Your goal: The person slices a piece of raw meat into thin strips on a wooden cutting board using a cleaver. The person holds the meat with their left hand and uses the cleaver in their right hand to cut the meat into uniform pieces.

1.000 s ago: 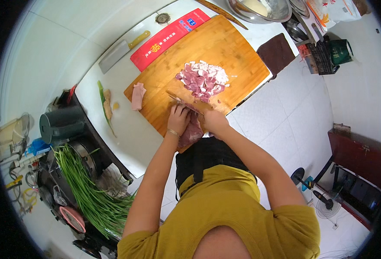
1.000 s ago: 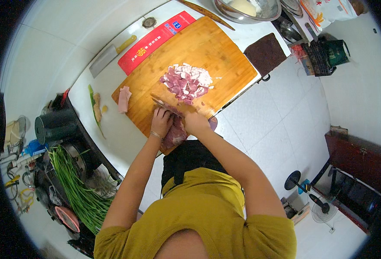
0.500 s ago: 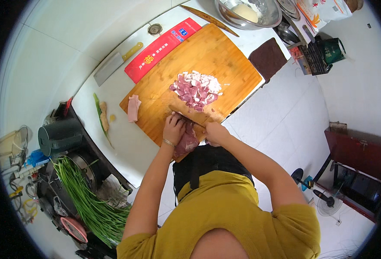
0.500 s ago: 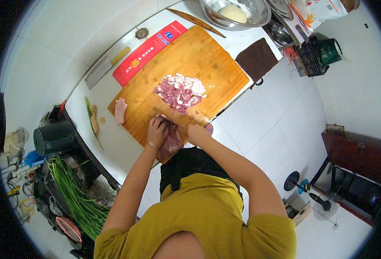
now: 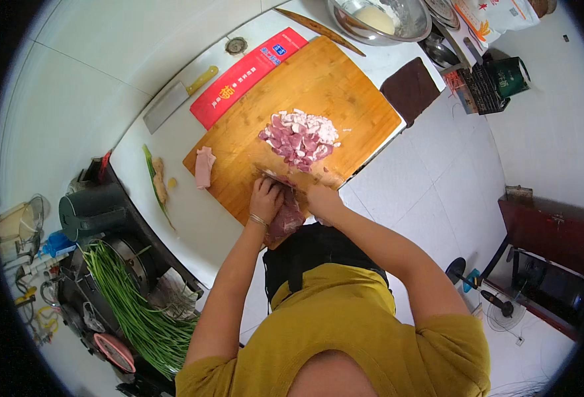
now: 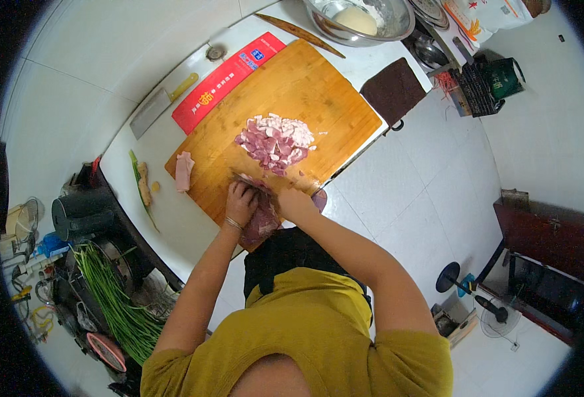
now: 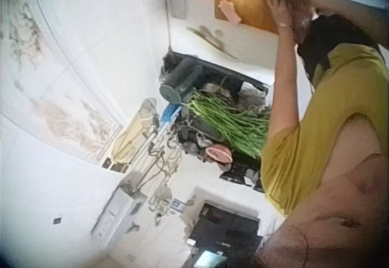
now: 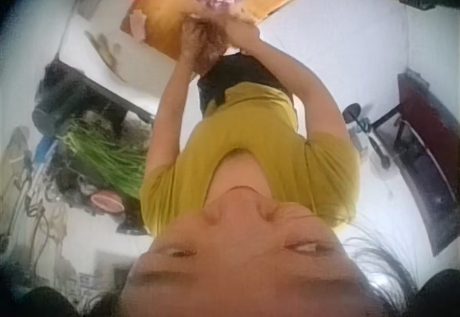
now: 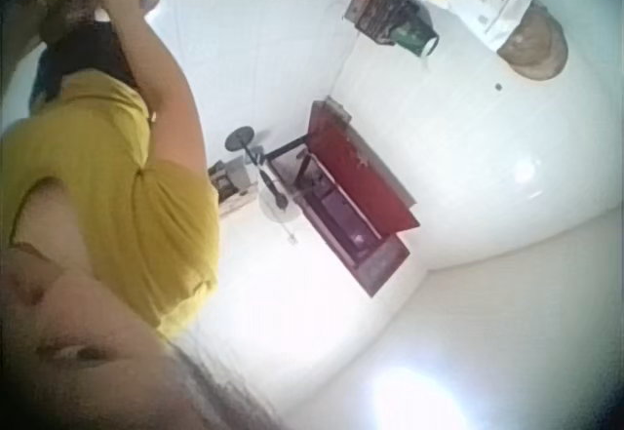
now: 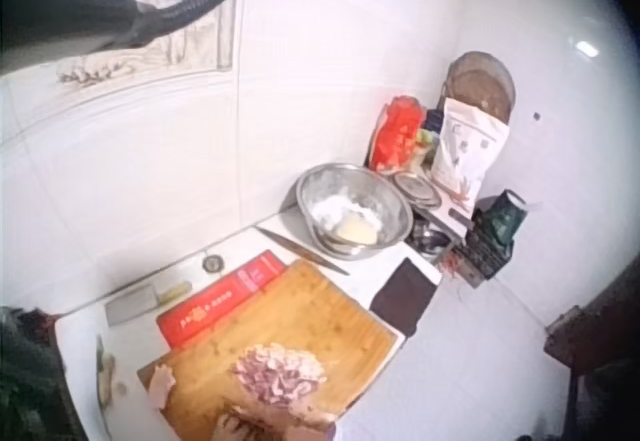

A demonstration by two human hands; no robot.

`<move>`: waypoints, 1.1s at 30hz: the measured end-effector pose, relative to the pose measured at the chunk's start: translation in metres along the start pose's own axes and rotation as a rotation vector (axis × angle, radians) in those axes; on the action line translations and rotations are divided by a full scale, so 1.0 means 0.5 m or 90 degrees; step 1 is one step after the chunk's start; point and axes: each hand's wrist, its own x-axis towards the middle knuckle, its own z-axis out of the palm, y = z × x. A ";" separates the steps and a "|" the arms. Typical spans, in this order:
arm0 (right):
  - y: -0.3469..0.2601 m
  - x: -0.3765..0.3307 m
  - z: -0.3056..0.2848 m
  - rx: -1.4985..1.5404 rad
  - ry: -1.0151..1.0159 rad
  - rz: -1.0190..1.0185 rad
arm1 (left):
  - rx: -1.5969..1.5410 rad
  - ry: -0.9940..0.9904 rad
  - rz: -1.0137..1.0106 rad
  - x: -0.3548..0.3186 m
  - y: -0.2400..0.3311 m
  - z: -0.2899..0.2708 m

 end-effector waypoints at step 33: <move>-0.019 0.064 -0.088 0.069 0.148 0.031 | 0.032 -0.026 -0.005 0.012 0.032 -0.026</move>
